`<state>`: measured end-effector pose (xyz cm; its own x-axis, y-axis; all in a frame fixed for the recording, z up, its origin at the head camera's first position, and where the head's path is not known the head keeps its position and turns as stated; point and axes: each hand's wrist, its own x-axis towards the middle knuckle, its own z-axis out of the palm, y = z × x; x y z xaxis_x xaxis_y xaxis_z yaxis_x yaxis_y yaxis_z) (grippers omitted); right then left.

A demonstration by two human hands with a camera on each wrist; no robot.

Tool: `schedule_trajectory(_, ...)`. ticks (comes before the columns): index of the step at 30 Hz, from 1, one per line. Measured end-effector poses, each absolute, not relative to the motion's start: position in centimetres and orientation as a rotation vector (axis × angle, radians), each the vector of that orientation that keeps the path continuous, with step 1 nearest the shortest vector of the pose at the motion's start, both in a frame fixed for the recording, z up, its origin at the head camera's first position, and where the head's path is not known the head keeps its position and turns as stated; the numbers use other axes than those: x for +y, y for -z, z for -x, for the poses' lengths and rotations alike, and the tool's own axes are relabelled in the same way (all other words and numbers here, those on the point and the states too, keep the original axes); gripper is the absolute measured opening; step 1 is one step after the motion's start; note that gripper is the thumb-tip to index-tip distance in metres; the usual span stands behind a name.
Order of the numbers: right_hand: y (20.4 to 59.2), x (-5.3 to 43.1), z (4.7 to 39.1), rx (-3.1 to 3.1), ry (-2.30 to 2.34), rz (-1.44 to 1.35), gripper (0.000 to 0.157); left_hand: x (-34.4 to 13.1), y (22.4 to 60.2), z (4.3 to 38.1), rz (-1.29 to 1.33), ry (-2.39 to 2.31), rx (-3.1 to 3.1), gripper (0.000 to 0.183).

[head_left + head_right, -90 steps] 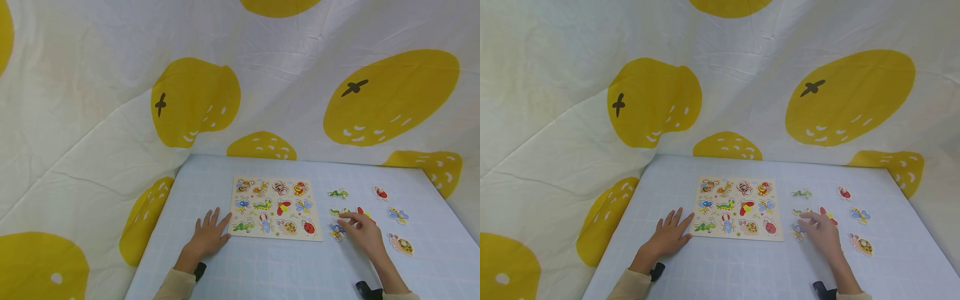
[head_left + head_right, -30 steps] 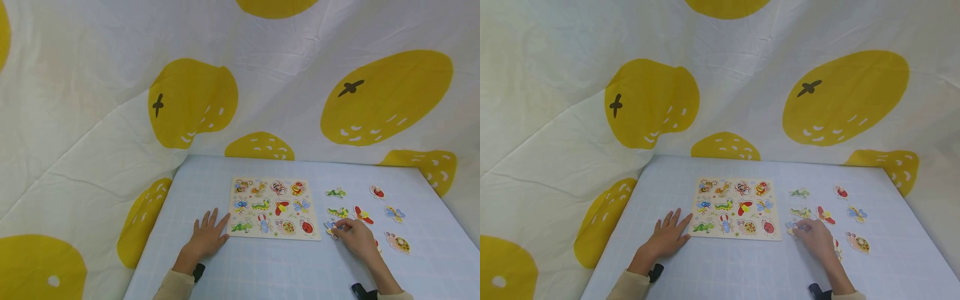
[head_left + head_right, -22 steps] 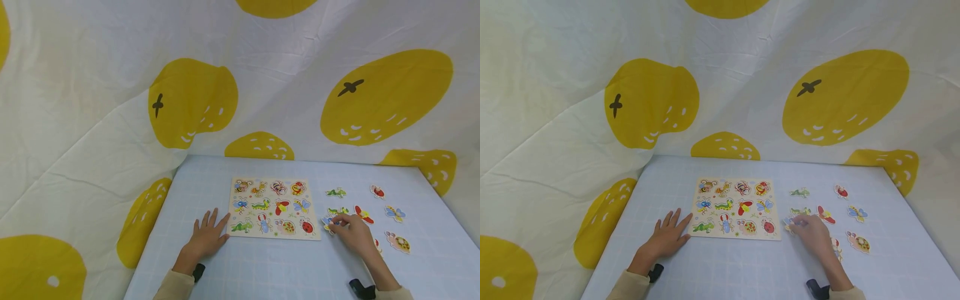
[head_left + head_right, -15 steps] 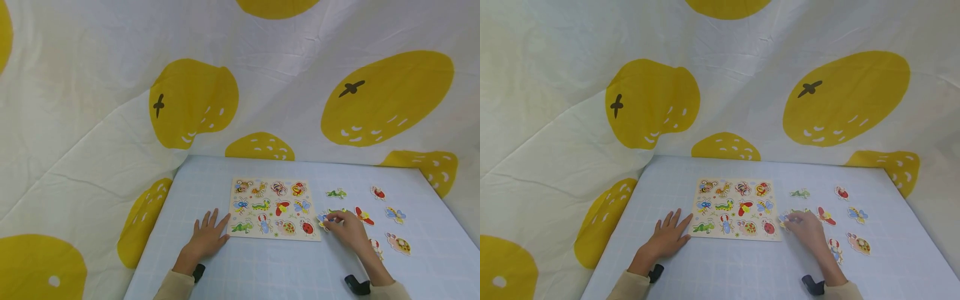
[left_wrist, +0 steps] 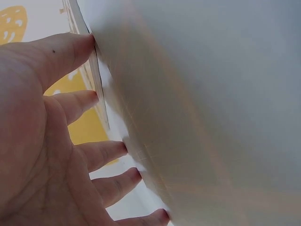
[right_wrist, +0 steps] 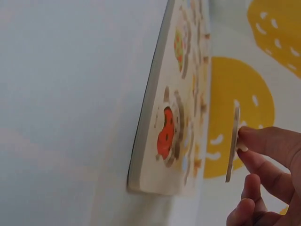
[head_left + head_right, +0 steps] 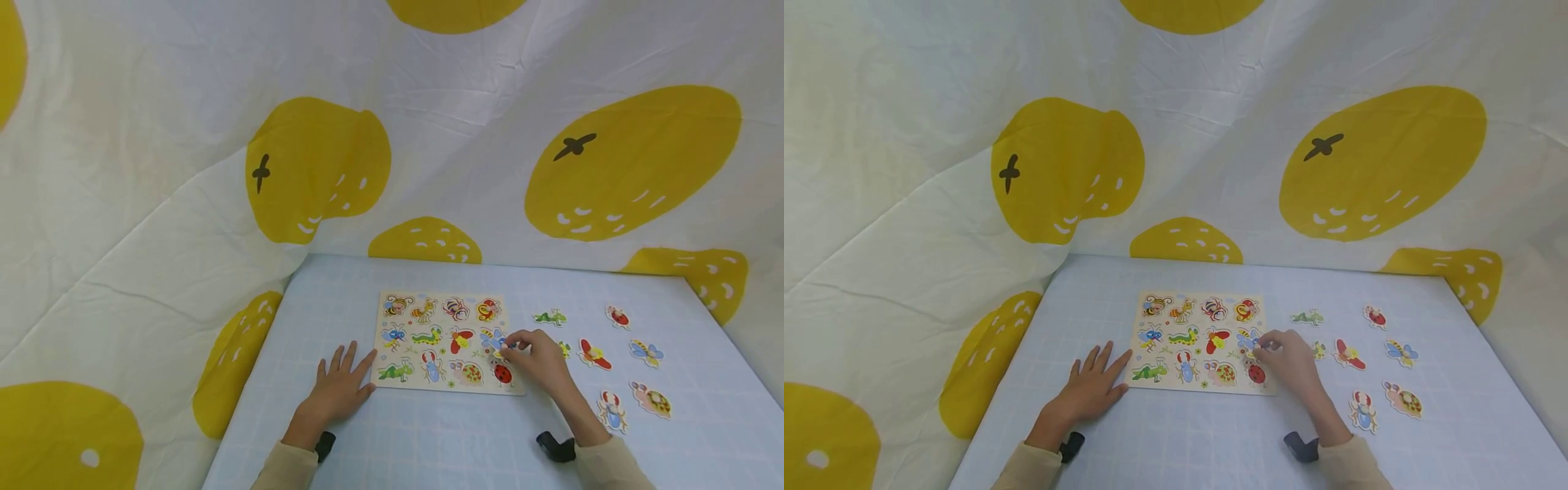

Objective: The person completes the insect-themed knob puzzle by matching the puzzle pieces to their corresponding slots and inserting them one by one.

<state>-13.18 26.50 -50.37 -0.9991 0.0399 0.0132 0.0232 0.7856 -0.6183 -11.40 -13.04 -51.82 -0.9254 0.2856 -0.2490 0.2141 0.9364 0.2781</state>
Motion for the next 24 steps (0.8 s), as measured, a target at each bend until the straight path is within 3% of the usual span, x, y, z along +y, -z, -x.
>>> schedule_trajectory(24,50.0,18.3,16.2,-2.868,-1.164,-0.206,0.009,-13.1,52.0,11.4,-0.375,-0.352,2.818,0.067)
